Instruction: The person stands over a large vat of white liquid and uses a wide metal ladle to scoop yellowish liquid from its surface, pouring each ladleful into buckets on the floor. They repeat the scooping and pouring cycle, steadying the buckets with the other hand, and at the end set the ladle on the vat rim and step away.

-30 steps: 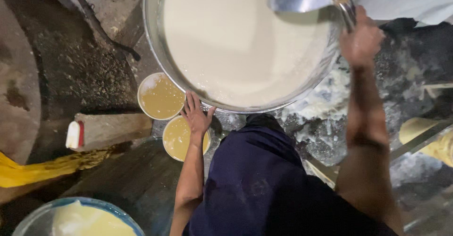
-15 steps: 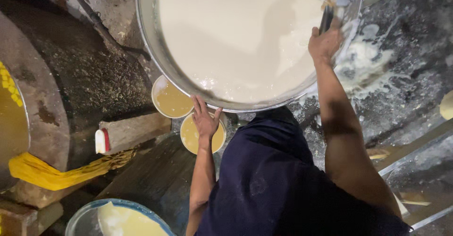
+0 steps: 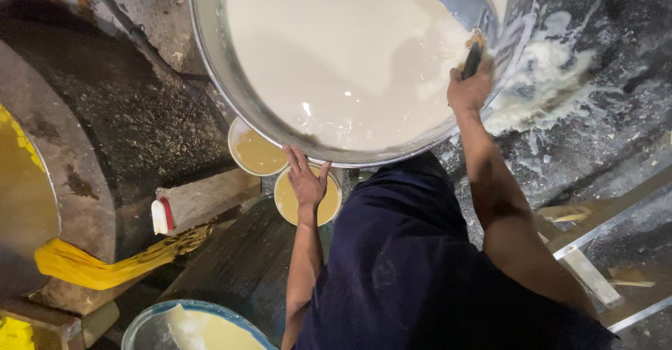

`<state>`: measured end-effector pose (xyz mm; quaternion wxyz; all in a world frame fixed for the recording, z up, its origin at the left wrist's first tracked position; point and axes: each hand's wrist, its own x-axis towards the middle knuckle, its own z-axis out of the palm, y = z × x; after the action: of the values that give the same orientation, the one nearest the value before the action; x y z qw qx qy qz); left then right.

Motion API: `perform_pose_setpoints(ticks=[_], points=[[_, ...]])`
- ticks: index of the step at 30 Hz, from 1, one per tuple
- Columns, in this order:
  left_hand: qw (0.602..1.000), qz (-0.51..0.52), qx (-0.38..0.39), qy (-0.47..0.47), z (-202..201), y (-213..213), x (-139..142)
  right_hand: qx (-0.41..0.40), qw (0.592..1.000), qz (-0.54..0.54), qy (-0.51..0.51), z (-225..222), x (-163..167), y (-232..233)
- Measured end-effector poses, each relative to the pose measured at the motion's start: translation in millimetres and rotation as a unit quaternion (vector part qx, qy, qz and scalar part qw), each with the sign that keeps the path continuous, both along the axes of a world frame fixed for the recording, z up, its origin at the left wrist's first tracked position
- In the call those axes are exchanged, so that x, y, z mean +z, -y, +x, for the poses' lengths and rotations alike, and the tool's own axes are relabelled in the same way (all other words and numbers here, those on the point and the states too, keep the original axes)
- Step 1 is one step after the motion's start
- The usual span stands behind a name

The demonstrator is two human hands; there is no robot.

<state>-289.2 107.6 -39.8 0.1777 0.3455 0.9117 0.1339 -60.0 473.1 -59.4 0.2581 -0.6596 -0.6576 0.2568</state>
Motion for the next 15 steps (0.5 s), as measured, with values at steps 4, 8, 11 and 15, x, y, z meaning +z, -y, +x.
perform_pose_setpoints(ticks=[4,8,11,15], points=[[1.000,0.002,-0.005,-0.011,-1.7,0.3,-3.8,0.022,0.995,0.067,0.067,4.0,-10.0,11.0],[0.999,0.018,-0.013,-0.023,-1.0,2.2,-6.2,0.012,0.997,0.063,0.049,1.5,-12.2,21.5],[0.999,0.035,-0.012,-0.008,-0.9,2.7,-5.3,-0.005,0.999,-0.033,0.024,-4.5,-10.5,27.2],[1.000,0.020,-0.004,0.006,-2.0,0.4,-2.0,0.020,0.998,-0.064,0.006,-18.4,-2.2,35.0]])
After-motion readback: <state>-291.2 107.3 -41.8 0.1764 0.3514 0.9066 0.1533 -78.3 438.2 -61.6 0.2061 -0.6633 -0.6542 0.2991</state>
